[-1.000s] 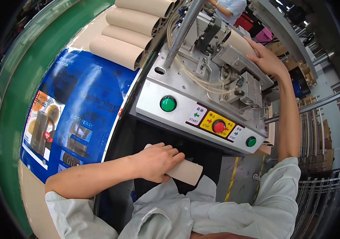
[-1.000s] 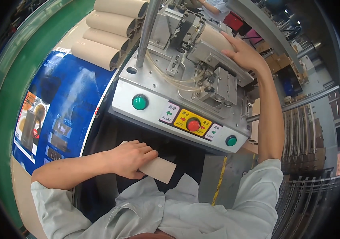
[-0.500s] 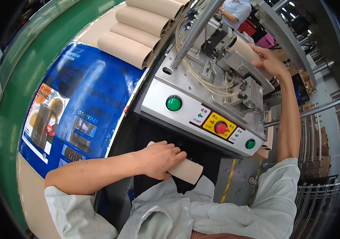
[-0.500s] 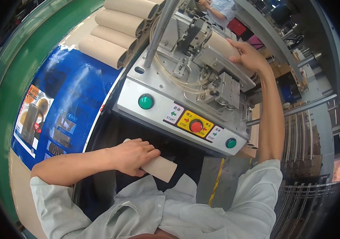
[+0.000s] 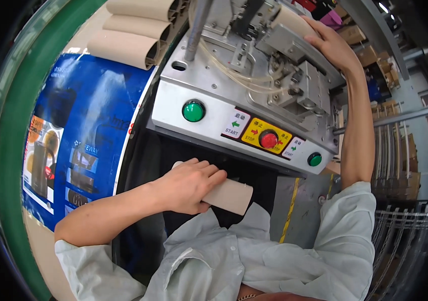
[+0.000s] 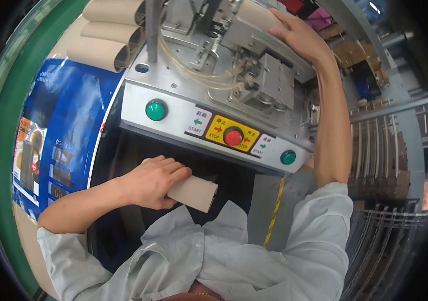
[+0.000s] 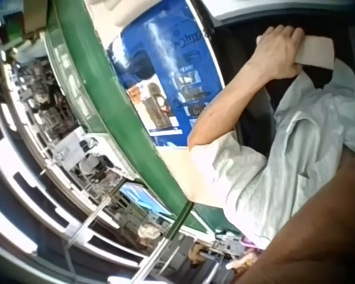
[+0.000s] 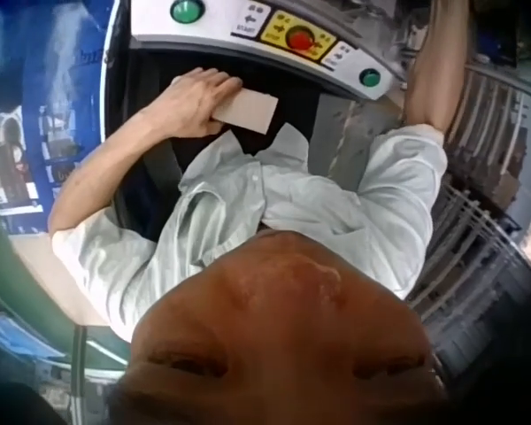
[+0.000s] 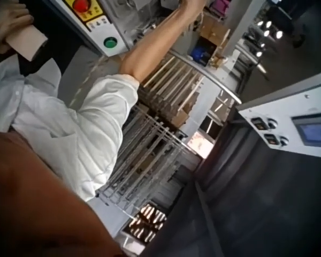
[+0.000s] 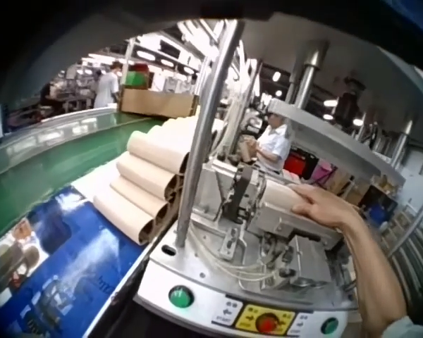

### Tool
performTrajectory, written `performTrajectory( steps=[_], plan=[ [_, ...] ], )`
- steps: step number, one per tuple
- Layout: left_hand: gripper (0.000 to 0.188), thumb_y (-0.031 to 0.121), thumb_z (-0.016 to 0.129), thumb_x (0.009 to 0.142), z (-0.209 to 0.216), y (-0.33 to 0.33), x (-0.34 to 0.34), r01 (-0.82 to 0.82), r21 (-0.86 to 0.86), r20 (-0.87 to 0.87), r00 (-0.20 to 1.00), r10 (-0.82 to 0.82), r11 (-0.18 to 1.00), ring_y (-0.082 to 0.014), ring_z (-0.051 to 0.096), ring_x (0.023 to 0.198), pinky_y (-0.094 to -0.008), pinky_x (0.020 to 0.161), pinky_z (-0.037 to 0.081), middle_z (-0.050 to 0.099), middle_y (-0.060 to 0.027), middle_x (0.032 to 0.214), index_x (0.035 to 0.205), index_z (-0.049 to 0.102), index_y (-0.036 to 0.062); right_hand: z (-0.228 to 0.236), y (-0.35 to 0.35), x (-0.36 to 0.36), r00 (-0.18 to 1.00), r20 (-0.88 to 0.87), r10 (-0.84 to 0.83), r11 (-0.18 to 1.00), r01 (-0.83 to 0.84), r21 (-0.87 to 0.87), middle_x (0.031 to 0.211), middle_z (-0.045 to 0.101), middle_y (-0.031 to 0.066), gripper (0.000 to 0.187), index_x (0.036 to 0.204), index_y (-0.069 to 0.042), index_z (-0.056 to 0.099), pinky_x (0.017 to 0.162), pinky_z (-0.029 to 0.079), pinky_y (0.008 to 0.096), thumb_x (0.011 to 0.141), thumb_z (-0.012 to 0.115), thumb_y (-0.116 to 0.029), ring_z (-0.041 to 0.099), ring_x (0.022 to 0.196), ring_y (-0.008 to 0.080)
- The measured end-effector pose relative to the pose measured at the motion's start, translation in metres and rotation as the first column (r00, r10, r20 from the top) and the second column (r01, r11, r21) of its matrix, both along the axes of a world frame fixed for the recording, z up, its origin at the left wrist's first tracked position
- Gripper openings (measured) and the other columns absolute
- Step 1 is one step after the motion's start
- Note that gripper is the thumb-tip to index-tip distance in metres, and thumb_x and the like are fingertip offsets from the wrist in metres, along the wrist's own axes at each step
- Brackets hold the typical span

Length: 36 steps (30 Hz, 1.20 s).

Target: Feeding cardboard cylindrical tubes into a labeling machine and stacking the finished products.

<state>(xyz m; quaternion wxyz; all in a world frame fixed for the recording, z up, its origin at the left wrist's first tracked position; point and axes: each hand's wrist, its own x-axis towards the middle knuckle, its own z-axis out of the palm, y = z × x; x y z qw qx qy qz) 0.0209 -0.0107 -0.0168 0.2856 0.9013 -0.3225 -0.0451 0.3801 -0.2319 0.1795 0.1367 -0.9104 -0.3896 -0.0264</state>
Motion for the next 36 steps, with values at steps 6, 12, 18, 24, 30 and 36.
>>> performTrajectory(
  steps=[6, 12, 18, 24, 30, 36],
  plan=[
    [0.073, 0.021, 0.088, 0.065, 0.026, 0.0, 0.004, -0.13, -0.005, 0.205, 0.97, 0.128, 0.991, -0.0319, 0.066, 0.107, -0.0398, 0.096, 0.053, 0.063, -0.0154, 0.133, 0.129, 0.057, 0.005, -0.02, -0.045, 0.046, 0.994, 0.104, -0.026, 0.961, -0.004, 0.278, 0.147, 0.065, 0.01, 0.053, 0.154, -0.008, 0.057, 0.11, 0.046, 0.0397, 0.102, 0.06, -0.013, 0.062, 0.127, 0.026],
    [0.073, 0.021, 0.086, 0.064, 0.037, 0.01, -0.008, -0.509, -0.039, 0.456, 0.757, 0.469, 0.86, -0.0339, 0.067, 0.103, -0.04, 0.092, 0.054, 0.051, -0.0247, 0.155, 0.128, 0.056, 0.002, -0.096, -0.131, -0.007, 0.919, 0.377, -0.116, 0.722, -0.183, 0.667, 0.148, 0.059, 0.016, 0.05, 0.149, -0.002, 0.056, 0.114, 0.043, 0.0424, 0.099, 0.059, -0.01, 0.057, 0.132, 0.0299],
    [0.072, 0.021, 0.086, 0.066, 0.028, 0.007, -0.001, -0.5, 0.038, 0.426, 0.791, 0.438, 0.865, -0.0327, 0.066, 0.101, -0.0384, 0.093, 0.052, 0.05, -0.0249, 0.162, 0.129, 0.056, 0.0019, -0.166, -0.127, -0.21, 0.755, 0.553, -0.354, 0.828, -0.022, 0.56, 0.147, 0.053, 0.0213, 0.051, 0.14, 0.001, 0.055, 0.12, 0.037, 0.0486, 0.091, 0.059, -0.006, 0.05, 0.138, 0.0378],
    [0.074, 0.014, 0.09, 0.063, 0.026, 0.011, 0.003, -0.487, -0.093, 0.527, 0.716, 0.458, 0.868, -0.0316, 0.064, 0.107, -0.0396, 0.097, 0.049, 0.059, -0.019, 0.15, 0.128, 0.057, 0.0035, -0.171, -0.094, -0.253, 0.999, 0.003, 0.049, 0.436, -0.024, 0.9, 0.124, 0.069, 0.017, 0.036, 0.127, 0.002, 0.064, 0.104, 0.051, 0.0372, 0.092, 0.056, 0.005, 0.066, 0.111, 0.0274],
    [0.077, 0.009, 0.092, 0.059, 0.029, 0.006, -0.004, -0.455, -0.155, 0.599, 0.663, 0.45, 0.877, -0.0317, 0.061, 0.111, -0.0423, 0.1, 0.047, 0.063, -0.0138, 0.135, 0.128, 0.057, 0.0054, -0.169, -0.028, -0.289, 0.713, -0.607, 0.351, 0.498, 0.407, 0.765, 0.118, 0.079, 0.0174, 0.038, 0.135, 0.005, 0.066, 0.095, 0.057, 0.0306, 0.099, 0.068, -0.005, 0.076, 0.104, 0.0228],
    [0.08, 0.007, 0.095, 0.059, 0.027, 0.006, -0.008, -0.489, -0.154, 0.578, 0.66, 0.48, 0.858, -0.0327, 0.061, 0.114, -0.0445, 0.1, 0.049, 0.064, -0.0134, 0.128, 0.13, 0.057, 0.007, -0.177, 0.008, -0.29, 0.782, -0.576, 0.24, 0.493, 0.413, 0.766, 0.111, 0.081, 0.0178, 0.029, 0.125, 0.009, 0.073, 0.086, 0.058, 0.0273, 0.098, 0.068, -0.002, 0.077, 0.095, 0.0208]
  ],
)
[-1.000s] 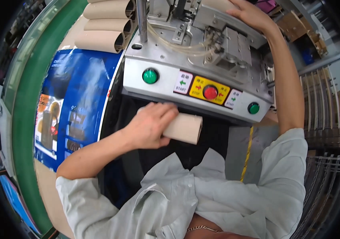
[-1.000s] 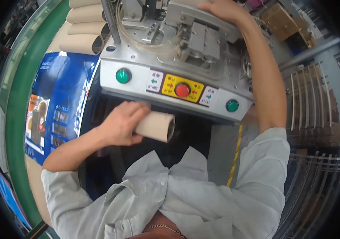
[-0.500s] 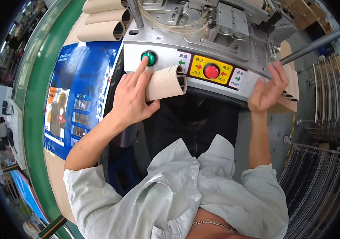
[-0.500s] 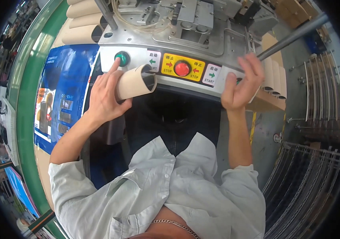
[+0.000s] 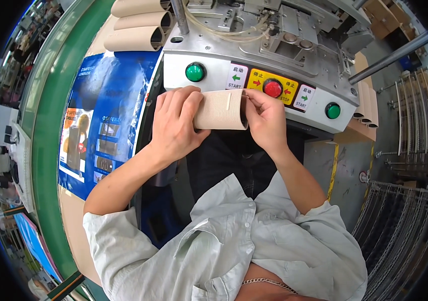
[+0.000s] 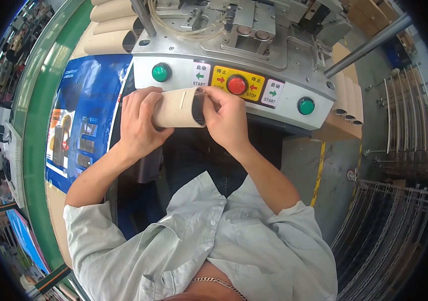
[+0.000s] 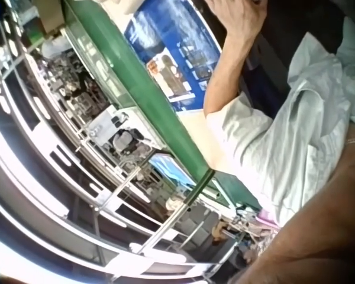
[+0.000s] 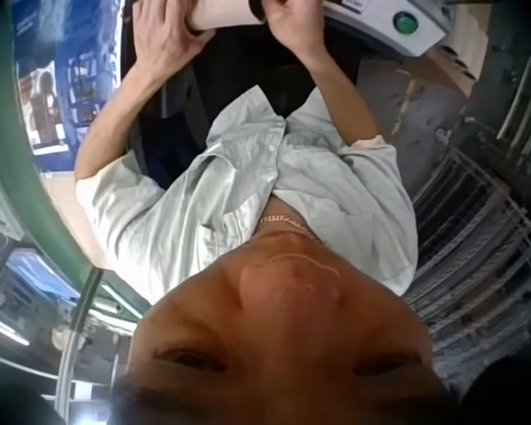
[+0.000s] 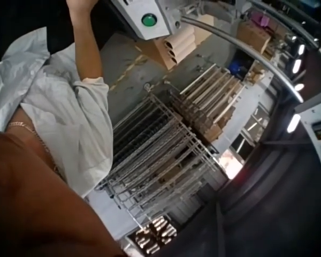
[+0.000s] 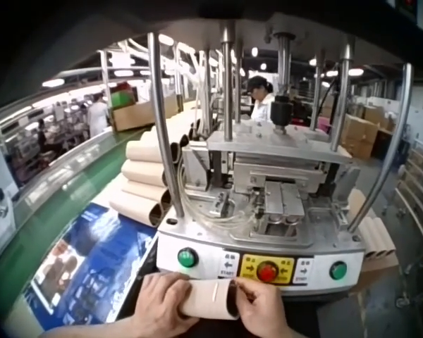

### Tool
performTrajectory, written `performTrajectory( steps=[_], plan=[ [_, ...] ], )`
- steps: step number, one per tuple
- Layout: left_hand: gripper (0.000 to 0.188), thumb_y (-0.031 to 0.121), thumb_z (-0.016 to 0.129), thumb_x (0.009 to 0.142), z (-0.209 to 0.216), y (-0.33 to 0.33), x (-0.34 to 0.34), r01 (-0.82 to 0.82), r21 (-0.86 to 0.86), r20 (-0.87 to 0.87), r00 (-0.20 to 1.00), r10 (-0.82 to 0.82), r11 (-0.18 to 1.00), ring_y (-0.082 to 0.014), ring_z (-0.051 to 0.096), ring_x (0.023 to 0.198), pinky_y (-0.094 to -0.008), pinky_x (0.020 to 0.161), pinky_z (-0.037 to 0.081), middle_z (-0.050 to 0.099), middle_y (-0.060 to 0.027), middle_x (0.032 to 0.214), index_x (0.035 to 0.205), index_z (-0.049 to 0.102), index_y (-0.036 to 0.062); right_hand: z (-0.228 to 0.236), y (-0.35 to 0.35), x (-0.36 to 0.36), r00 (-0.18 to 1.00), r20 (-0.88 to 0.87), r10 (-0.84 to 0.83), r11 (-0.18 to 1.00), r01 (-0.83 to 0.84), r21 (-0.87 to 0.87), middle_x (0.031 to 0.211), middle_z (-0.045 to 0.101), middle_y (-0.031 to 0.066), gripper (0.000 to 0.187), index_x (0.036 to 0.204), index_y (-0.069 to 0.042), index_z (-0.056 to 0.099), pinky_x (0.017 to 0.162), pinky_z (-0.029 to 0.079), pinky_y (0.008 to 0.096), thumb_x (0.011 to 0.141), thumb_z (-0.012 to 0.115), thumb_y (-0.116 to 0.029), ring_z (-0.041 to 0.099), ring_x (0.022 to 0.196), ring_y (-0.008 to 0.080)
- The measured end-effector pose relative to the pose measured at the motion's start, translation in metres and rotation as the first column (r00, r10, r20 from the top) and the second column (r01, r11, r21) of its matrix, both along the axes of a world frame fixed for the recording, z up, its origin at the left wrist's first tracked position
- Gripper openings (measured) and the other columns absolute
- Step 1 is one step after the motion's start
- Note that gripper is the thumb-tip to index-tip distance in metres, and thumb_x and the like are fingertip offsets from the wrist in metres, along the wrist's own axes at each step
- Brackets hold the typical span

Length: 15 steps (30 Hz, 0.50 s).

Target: Feeding cardboard cylindrical tubes into a labeling machine and stacking the finished products.

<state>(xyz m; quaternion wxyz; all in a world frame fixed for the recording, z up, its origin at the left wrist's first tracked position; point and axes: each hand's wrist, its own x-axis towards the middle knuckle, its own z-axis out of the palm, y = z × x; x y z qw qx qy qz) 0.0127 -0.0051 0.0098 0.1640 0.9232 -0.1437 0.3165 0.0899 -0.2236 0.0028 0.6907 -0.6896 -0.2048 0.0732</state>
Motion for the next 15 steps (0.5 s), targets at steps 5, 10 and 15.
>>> performTrajectory(
  steps=[5, 10, 15],
  plan=[
    [0.074, 0.01, 0.092, 0.062, -0.003, 0.002, -0.001, 0.0, -0.059, -0.076, 0.997, -0.005, 0.998, -0.0315, 0.062, 0.11, -0.0428, 0.099, 0.049, 0.064, -0.013, 0.124, 0.128, 0.058, 0.0061, -0.001, -0.003, 0.011, 0.996, -0.022, 0.082, 0.992, -0.084, -0.093, 0.11, 0.08, 0.0147, 0.027, 0.125, 0.01, 0.072, 0.082, 0.056, 0.023, 0.1, 0.062, 0.005, 0.074, 0.093, 0.0162],
    [0.07, 0.014, 0.089, 0.066, -0.003, 0.002, -0.001, 0.035, -0.216, -0.237, 0.968, -0.088, 0.976, -0.0313, 0.063, 0.106, -0.0408, 0.096, 0.051, 0.064, -0.013, 0.12, 0.127, 0.059, 0.0053, 0.013, -0.005, 0.015, 0.998, 0.024, 0.063, 0.995, -0.061, -0.077, 0.104, 0.082, 0.0138, 0.023, 0.118, 0.009, 0.075, 0.077, 0.057, 0.0241, 0.097, 0.068, 0.003, 0.074, 0.085, 0.0169],
    [0.068, 0.015, 0.089, 0.068, -0.004, 0.002, -0.001, 0.077, -0.326, -0.261, 0.95, -0.169, 0.942, -0.0316, 0.065, 0.104, -0.0394, 0.093, 0.053, 0.066, -0.013, 0.117, 0.128, 0.059, 0.0051, 0.022, -0.006, 0.018, 0.989, 0.14, 0.048, 0.987, -0.026, -0.156, 0.099, 0.082, 0.013, 0.02, 0.113, 0.008, 0.076, 0.073, 0.056, 0.0245, 0.094, 0.073, 0.001, 0.074, 0.08, 0.0167]
  ],
)
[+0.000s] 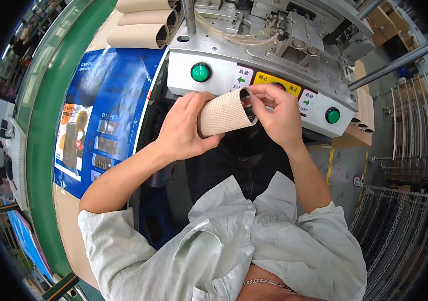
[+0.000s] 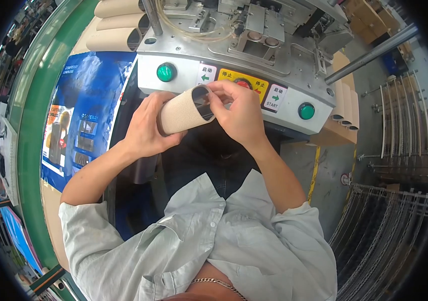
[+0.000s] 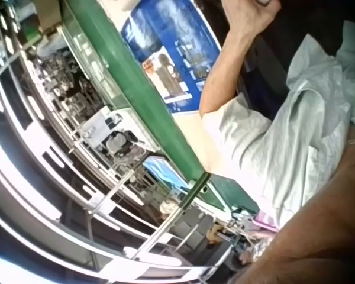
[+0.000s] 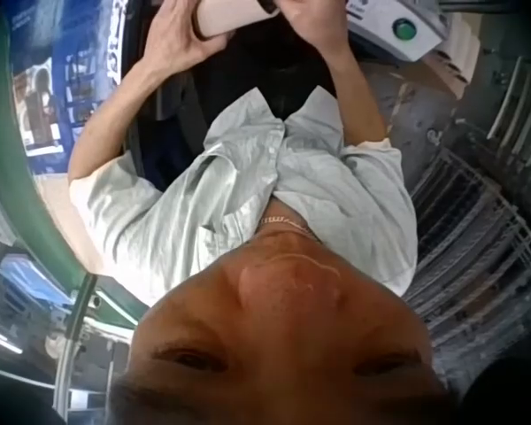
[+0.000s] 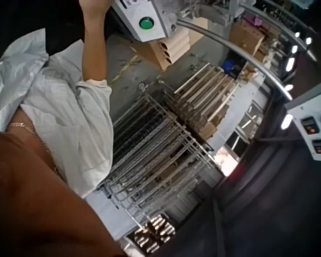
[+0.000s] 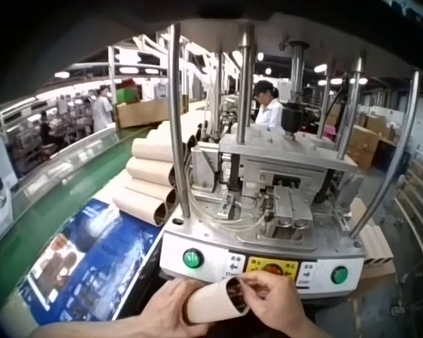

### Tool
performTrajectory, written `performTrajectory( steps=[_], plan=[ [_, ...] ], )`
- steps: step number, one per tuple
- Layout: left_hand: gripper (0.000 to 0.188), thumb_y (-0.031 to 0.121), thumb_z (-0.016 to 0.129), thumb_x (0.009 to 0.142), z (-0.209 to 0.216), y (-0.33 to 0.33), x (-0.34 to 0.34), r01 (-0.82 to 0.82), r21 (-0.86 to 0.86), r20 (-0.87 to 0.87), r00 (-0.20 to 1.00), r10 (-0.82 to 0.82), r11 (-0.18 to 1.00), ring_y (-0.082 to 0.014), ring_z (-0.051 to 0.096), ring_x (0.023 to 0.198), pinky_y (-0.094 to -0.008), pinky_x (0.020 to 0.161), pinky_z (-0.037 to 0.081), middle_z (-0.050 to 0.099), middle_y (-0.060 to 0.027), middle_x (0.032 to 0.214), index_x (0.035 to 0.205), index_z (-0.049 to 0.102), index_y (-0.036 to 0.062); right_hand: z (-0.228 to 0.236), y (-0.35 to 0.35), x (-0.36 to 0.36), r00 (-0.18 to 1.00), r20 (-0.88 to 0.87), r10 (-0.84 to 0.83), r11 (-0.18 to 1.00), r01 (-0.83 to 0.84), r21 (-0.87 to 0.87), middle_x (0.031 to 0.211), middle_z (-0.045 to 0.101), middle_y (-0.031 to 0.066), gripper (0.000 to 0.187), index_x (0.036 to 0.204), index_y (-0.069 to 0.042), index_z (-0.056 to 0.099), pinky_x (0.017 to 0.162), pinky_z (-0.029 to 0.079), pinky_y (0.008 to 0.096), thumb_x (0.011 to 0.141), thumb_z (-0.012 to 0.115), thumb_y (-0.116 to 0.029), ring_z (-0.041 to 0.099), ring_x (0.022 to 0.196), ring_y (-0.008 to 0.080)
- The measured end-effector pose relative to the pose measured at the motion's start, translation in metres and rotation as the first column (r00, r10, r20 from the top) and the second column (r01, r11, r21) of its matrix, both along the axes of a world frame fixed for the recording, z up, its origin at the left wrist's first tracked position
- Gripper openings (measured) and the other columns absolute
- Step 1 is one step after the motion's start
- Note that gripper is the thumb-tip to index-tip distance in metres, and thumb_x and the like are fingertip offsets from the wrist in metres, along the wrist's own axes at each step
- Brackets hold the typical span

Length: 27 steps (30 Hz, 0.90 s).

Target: Feeding cardboard cylindrical tubes into a labeling machine and stacking the finished products.

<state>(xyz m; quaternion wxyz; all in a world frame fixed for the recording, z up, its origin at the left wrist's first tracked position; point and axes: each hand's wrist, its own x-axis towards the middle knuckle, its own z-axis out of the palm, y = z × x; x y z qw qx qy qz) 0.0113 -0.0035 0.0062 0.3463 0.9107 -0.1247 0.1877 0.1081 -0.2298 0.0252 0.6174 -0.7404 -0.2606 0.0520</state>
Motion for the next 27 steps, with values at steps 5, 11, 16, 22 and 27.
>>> performTrajectory(
  steps=[5, 11, 16, 22, 27],
  plan=[
    [0.07, 0.015, 0.089, 0.067, 0.002, 0.001, 0.0, 0.033, 0.002, 0.036, 0.999, -0.033, 0.999, -0.0309, 0.066, 0.103, -0.0387, 0.093, 0.054, 0.067, -0.0124, 0.115, 0.129, 0.06, 0.0046, 0.008, 0.0, -0.001, 0.991, 0.128, -0.036, 0.986, 0.057, -0.159, 0.096, 0.082, 0.0119, 0.017, 0.11, 0.006, 0.076, 0.071, 0.055, 0.0244, 0.095, 0.073, -0.001, 0.073, 0.077, 0.0164],
    [0.064, 0.016, 0.085, 0.075, 0.005, 0.005, 0.002, 0.053, -0.024, 0.013, 0.999, -0.053, 0.998, -0.032, 0.067, 0.104, -0.0404, 0.095, 0.055, 0.068, -0.0135, 0.121, 0.132, 0.059, 0.0045, 0.017, 0.0, -0.004, 0.988, 0.149, -0.049, 0.986, 0.072, -0.152, 0.095, 0.082, 0.014, 0.022, 0.109, 0.007, 0.075, 0.071, 0.056, 0.0272, 0.104, 0.064, -0.011, 0.074, 0.075, 0.0199],
    [0.065, 0.035, 0.074, 0.089, 0.018, 0.014, 0.006, -0.116, -0.917, -0.204, 0.959, -0.198, 0.381, -0.0347, 0.069, 0.115, -0.0449, 0.103, 0.053, 0.068, -0.0188, 0.128, 0.142, 0.054, 0.0022, 0.006, -0.001, -0.01, 0.952, -0.283, 0.117, 0.878, 0.034, 0.478, 0.089, 0.078, 0.017, 0.037, 0.11, 0.01, 0.072, 0.069, 0.056, 0.0283, 0.11, 0.051, -0.02, 0.072, 0.072, 0.0208],
    [0.069, 0.047, 0.061, 0.096, 0.039, 0.033, 0.017, -0.217, -0.939, -0.093, 0.907, -0.41, -0.267, -0.0381, 0.068, 0.12, -0.0503, 0.106, 0.051, 0.067, -0.0227, 0.132, 0.146, 0.049, 0.0008, -0.03, 0.033, -0.047, 0.459, -0.682, 0.57, 0.819, -0.251, 0.516, 0.092, 0.076, 0.0186, 0.039, 0.115, 0.009, 0.07, 0.075, 0.057, 0.0316, 0.111, 0.05, -0.025, 0.072, 0.075, 0.0236],
    [0.072, 0.047, 0.062, 0.094, 0.028, 0.033, 0.021, -0.202, -0.913, -0.058, 0.924, -0.379, -0.354, -0.0383, 0.068, 0.118, -0.0526, 0.106, 0.052, 0.067, -0.0232, 0.129, 0.146, 0.048, -0.0004, -0.039, 0.083, -0.067, 0.392, -0.608, 0.691, 0.694, -0.121, 0.71, 0.094, 0.074, 0.0172, 0.03, 0.115, 0.006, 0.071, 0.072, 0.054, 0.0312, 0.109, 0.056, -0.02, 0.068, 0.074, 0.0207]
  ],
)
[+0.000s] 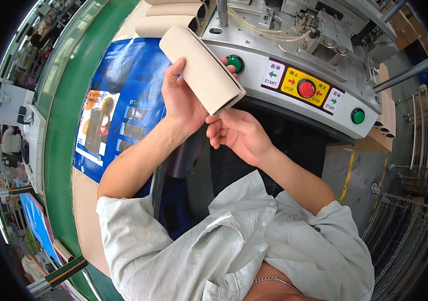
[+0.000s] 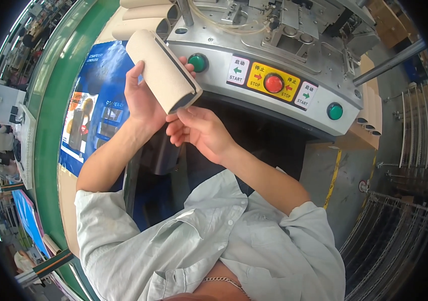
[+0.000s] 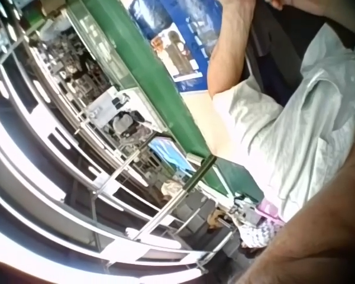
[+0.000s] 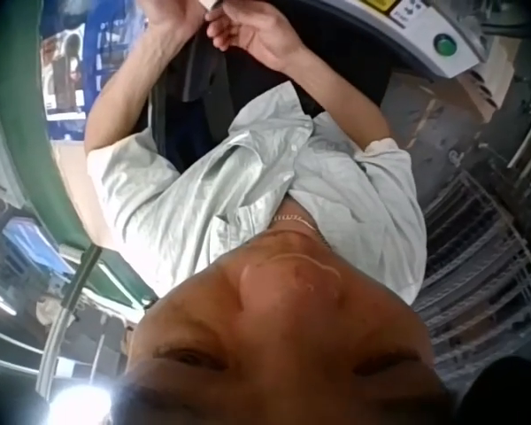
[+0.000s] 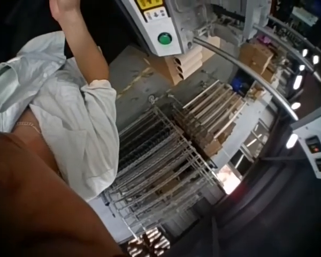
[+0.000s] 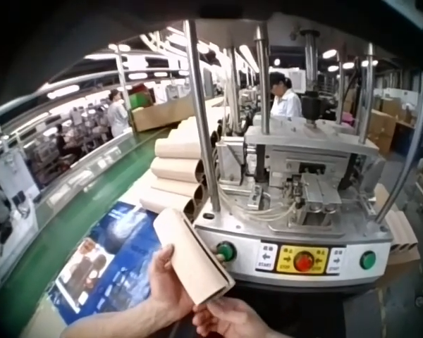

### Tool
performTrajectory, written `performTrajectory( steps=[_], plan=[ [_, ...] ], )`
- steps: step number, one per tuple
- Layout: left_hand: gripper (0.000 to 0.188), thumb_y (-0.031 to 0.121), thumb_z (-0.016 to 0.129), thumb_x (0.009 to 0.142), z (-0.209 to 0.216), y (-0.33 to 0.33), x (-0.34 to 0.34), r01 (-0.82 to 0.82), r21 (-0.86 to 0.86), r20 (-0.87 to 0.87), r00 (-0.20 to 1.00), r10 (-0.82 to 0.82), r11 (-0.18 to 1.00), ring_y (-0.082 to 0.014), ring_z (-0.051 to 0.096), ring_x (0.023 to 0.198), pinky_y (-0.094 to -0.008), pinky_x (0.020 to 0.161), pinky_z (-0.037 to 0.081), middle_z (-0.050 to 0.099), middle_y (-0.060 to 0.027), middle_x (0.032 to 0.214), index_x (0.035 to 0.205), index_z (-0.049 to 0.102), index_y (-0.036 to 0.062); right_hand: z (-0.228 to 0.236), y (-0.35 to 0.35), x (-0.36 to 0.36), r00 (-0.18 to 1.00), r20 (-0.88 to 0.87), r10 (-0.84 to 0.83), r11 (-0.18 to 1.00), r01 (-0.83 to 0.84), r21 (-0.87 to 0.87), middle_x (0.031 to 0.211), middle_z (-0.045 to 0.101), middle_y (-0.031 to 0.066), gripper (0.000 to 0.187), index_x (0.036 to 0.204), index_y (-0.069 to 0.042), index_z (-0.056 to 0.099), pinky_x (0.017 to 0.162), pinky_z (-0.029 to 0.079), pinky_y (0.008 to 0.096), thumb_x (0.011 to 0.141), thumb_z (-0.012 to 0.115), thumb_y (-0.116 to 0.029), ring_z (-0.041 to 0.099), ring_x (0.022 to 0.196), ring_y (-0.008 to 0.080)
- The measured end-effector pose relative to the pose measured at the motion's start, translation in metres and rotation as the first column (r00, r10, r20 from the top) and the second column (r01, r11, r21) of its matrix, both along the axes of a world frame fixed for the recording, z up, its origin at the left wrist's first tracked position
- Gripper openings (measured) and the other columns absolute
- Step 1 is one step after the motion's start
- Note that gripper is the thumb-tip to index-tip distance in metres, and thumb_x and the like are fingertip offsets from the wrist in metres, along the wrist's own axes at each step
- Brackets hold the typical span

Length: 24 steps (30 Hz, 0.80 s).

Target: Feeding cardboard cylindrical tubes into a labeling machine and stacking the finished products.

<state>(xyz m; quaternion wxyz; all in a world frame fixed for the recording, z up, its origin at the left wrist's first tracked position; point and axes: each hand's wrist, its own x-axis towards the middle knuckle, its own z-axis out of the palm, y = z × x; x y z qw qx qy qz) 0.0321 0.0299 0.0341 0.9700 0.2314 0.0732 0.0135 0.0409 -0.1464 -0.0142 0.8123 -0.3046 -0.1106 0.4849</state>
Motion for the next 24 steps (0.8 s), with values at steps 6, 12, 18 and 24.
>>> performTrajectory(
  steps=[6, 12, 18, 24],
  plan=[
    [0.071, 0.045, 0.064, 0.092, 0.009, 0.002, -0.009, -0.023, 0.18, 0.059, 0.998, 0.013, 0.983, -0.0371, 0.067, 0.117, -0.05, 0.103, 0.053, 0.066, -0.0226, 0.129, 0.145, 0.05, -0.0013, 0.003, 0.002, 0.017, 0.922, 0.381, -0.07, 0.92, 0.206, -0.332, 0.079, 0.072, 0.0109, 0.021, 0.094, 0.004, 0.072, 0.066, 0.054, 0.0277, 0.106, 0.064, -0.011, 0.065, 0.069, 0.0155],
    [0.065, 0.031, 0.069, 0.088, 0.051, 0.052, -0.009, -0.11, 0.702, 0.118, 0.992, 0.039, 0.704, -0.0342, 0.066, 0.118, -0.047, 0.101, 0.052, 0.064, -0.0221, 0.133, 0.144, 0.053, 0.0012, -0.007, -0.047, 0.029, 0.647, 0.753, -0.12, 0.867, 0.438, -0.238, 0.08, 0.073, 0.0078, 0.012, 0.097, 0.002, 0.074, 0.068, 0.052, 0.0249, 0.101, 0.064, -0.004, 0.064, 0.069, 0.0137],
    [0.078, 0.004, 0.07, 0.068, 0.05, 0.143, 0.005, -0.194, 0.601, 0.331, 0.943, 0.02, -0.775, -0.0381, 0.057, 0.129, -0.0492, 0.114, 0.044, 0.062, -0.015, 0.143, 0.145, 0.058, 0.0078, -0.071, -0.118, 0.015, 0.751, 0.652, 0.105, 0.822, 0.303, -0.482, 0.086, 0.076, 0.0085, 0.013, 0.103, 0.003, 0.075, 0.072, 0.054, 0.0252, 0.102, 0.067, -0.007, 0.068, 0.074, 0.0148],
    [0.078, 0.0, 0.067, 0.07, -0.004, 0.168, 0.04, -0.305, 0.434, 0.408, 0.906, -0.117, -0.848, -0.0411, 0.05, 0.141, -0.055, 0.126, 0.033, 0.05, -0.0169, 0.162, 0.146, 0.059, 0.0061, -0.105, -0.14, 0.001, 0.862, 0.496, 0.108, 0.81, 0.213, -0.546, 0.091, 0.076, 0.0115, 0.017, 0.108, 0.005, 0.075, 0.075, 0.057, 0.0267, 0.105, 0.066, -0.009, 0.069, 0.077, 0.0168]
  ],
)
